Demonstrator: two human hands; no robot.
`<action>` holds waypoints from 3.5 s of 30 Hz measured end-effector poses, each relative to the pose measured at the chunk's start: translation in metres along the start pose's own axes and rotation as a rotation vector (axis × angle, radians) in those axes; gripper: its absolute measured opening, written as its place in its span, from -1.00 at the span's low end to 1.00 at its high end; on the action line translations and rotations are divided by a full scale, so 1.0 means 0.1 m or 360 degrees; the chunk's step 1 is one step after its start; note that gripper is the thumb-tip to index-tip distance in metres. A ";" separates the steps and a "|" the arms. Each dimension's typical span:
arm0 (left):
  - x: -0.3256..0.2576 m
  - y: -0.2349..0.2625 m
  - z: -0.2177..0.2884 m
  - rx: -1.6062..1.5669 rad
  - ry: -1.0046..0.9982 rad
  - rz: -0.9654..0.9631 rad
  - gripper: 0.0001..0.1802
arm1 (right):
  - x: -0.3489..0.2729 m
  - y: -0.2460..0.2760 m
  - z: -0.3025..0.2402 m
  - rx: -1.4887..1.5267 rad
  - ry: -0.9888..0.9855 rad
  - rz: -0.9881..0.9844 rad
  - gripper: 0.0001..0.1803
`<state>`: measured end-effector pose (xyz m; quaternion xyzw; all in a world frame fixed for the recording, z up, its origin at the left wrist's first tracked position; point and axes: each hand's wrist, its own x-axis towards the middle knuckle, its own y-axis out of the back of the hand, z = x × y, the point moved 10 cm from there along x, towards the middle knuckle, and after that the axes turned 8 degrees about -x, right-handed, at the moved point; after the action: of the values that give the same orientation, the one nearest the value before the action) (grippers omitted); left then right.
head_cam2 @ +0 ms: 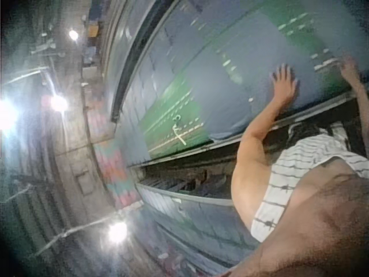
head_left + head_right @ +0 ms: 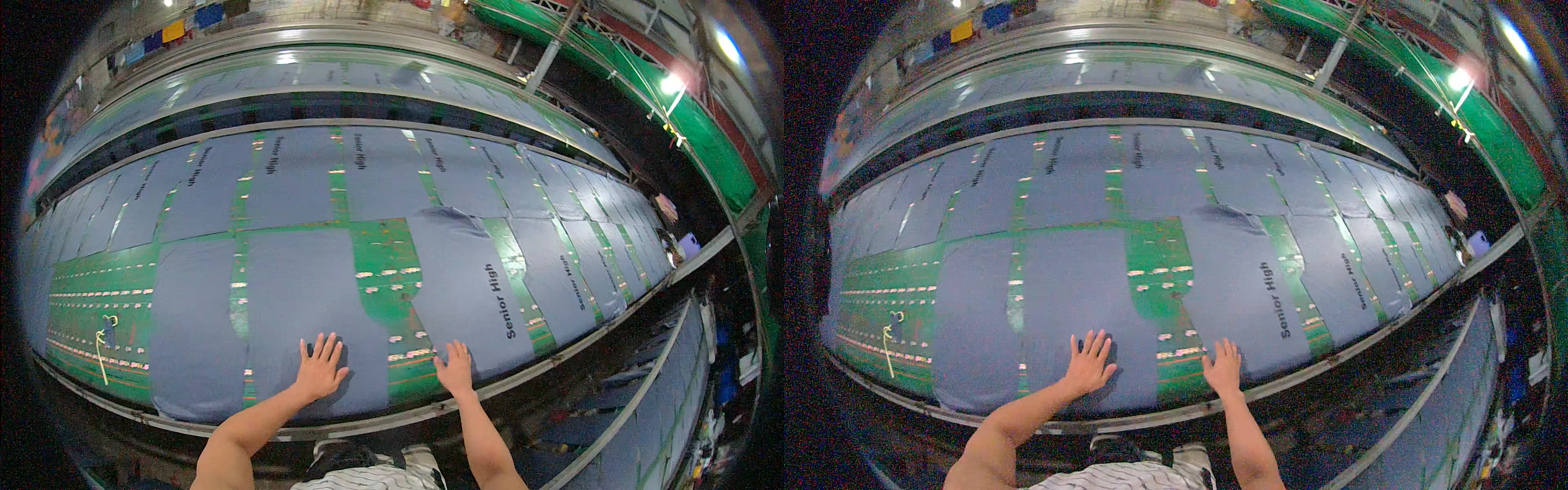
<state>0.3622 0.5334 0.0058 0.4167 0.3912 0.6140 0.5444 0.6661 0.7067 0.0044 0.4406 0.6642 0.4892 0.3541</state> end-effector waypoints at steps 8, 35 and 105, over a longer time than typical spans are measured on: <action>1.21 -0.49 1.58 -0.0156 0.0000 0.0111 -0.30 | 0.21 0.61 2.13 -0.0198 -0.0227 0.0304 -0.55; 4.34 -1.92 4.28 0.0218 0.0106 -0.0204 -0.49 | 0.26 0.37 2.71 0.1605 0.0161 -0.1004 -0.25; 1.39 -0.55 1.79 -0.2528 0.1215 0.0785 -0.73 | 0.83 0.04 1.96 0.2299 -0.0130 -0.1208 -0.46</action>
<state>0.5401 0.6824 0.0286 -0.2398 -0.0927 0.8975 0.3582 0.8139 0.8504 -0.0481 0.3226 0.9063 -0.2292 0.1482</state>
